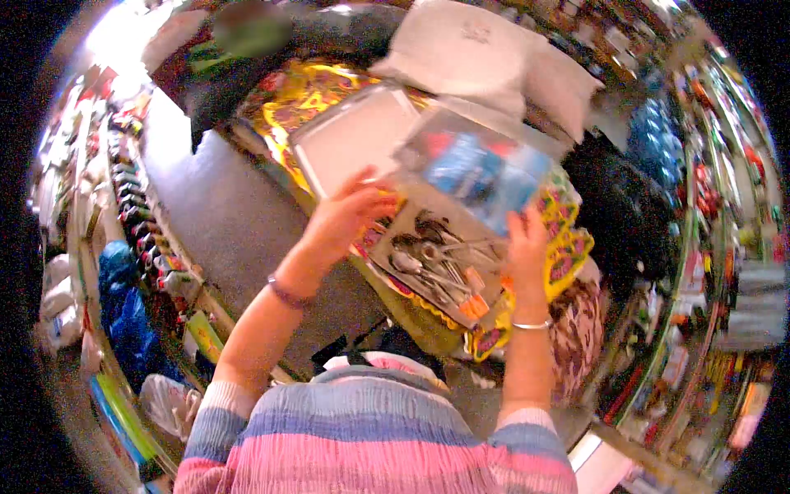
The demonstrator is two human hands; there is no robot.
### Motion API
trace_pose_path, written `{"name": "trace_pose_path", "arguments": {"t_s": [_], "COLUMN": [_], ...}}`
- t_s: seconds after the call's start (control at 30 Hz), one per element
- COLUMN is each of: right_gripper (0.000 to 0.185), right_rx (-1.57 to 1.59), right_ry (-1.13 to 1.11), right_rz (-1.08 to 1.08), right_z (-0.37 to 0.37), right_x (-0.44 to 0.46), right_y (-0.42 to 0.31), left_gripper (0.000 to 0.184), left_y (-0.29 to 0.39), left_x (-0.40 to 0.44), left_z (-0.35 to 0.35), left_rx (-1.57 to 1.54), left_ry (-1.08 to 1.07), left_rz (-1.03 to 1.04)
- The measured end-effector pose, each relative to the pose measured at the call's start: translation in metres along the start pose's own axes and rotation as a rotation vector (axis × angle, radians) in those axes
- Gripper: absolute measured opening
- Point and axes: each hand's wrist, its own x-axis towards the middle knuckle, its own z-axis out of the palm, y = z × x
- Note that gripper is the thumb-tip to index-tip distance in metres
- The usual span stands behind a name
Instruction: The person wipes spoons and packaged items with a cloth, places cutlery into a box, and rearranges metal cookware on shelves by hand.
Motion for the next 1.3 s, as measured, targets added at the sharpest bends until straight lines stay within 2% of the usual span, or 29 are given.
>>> {"name": "trace_pose_path", "arguments": {"t_s": [0.03, 0.1, 0.17, 0.2, 0.23, 0.27, 0.3, 0.37, 0.43, 0.47, 0.53, 0.67, 0.7, 0.73, 0.8, 0.87, 0.93, 1.0, 1.07, 1.13, 1.2, 1.3], "right_gripper": [0.018, 0.019, 0.029, 0.033, 0.036, 0.031, 0.035, 0.036, 0.037, 0.023, 0.022, 0.037, 0.044, 0.043, 0.046, 0.046, 0.045, 0.044, 0.04, 0.039, 0.039, 0.037], "right_rx": [0.004, 0.031, -0.301, -0.44, -0.604, -0.549, -1.255, -1.311, -1.105, -1.111, -0.624, 0.017, -0.045, 0.153, 0.25, 0.307, 0.486, 0.594, 0.673, 0.741, 0.825, 0.933], "right_ry": [-0.013, -0.063, -0.143, -0.276, -0.282, -0.064, 0.024, 0.106, 0.493, 0.31, -0.092, -0.769, -0.846, -1.038, -1.264, -1.347, -1.45, -1.526, -1.584, -1.633, -1.667, -1.598], "right_rz": [0.017, 0.067, 0.049, 0.136, 0.054, -0.213, 0.166, 0.137, -0.871, -0.859, -0.68, -0.735, -0.806, -0.677, -0.899, -1.117, -1.158, -1.193, -1.224, -1.267, -1.279, -1.348], "right_z": [-0.008, -0.025, -0.04, -0.055, -0.08, -0.074, -0.049, -0.03, 0.006, 0.042, 0.119, 0.3, 0.334, 0.357, 0.387, 0.409, 0.424, 0.433, 0.446, 0.455, 0.473, 0.512], "right_x": [0.009, 0.026, 0.038, 0.044, 0.059, 0.051, 0.038, 0.052, 0.029, -0.001, -0.012, -0.136, -0.182, -0.237, -0.316, -0.381, -0.436, -0.478, -0.51, -0.53, -0.54, -0.538], "right_y": [0.014, 0.063, 0.102, 0.11, 0.172, 0.159, 0.065, 0.021, -0.004, -0.073, -0.092, -0.124, -0.151, -0.187, -0.248, -0.295, -0.33, -0.358, -0.376, -0.396, -0.414, -0.451], "left_gripper": [0.061, 0.051, 0.042, 0.038, 0.035, 0.037, 0.036, 0.035, 0.034, 0.033, 0.031, 0.03, 0.031, 0.031, 0.028, 0.028, 0.027, 0.025, 0.024, 0.023, 0.022, 0.023], "left_y": [-0.003, -0.016, -0.033, -0.041, -0.046, -0.042, -0.043, -0.039, -0.033, -0.029, -0.022, -0.012, -0.011, -0.011, -0.005, 0.0, -0.003, -0.002, -0.005, -0.003, 0.007, 0.042], "left_x": [0.004, 0.001, -0.016, -0.023, -0.032, -0.046, -0.06, -0.095, -0.141, -0.163, -0.207, -0.333, -0.362, -0.392, -0.451, -0.515, -0.566, -0.605, -0.629, -0.643, -0.65, -0.655], "left_z": [0.009, 0.004, -0.02, -0.032, -0.046, -0.058, -0.072, -0.107, -0.139, -0.154, -0.18, -0.218, -0.226, -0.231, -0.235, -0.231, -0.227, -0.216, -0.211, -0.213, -0.215, -0.215], "left_rx": [0.012, 0.03, 0.068, 0.074, 0.091, 0.053, 0.07, 0.039, -0.05, -0.092, -0.124, -0.043, -0.016, 0.009, 0.156, 0.309, 0.33, 0.395, 0.458, 0.43, 0.537, 0.913], "left_ry": [-0.016, -0.067, -0.13, -0.142, -0.131, -0.036, 0.026, 0.158, 0.275, 0.325, 0.426, 0.638, 0.693, 0.742, 0.947, 1.152, 1.304, 1.474, 1.636, 1.669, 1.753, 1.907], "left_rz": [0.002, -0.011, 0.007, 0.006, 0.002, -0.11, -0.127, -0.089, 0.005, 0.049, 0.16, 0.422, 0.495, 0.562, 0.611, 0.639, 0.713, 0.7, 0.721, 0.789, 0.752, 0.701]}}
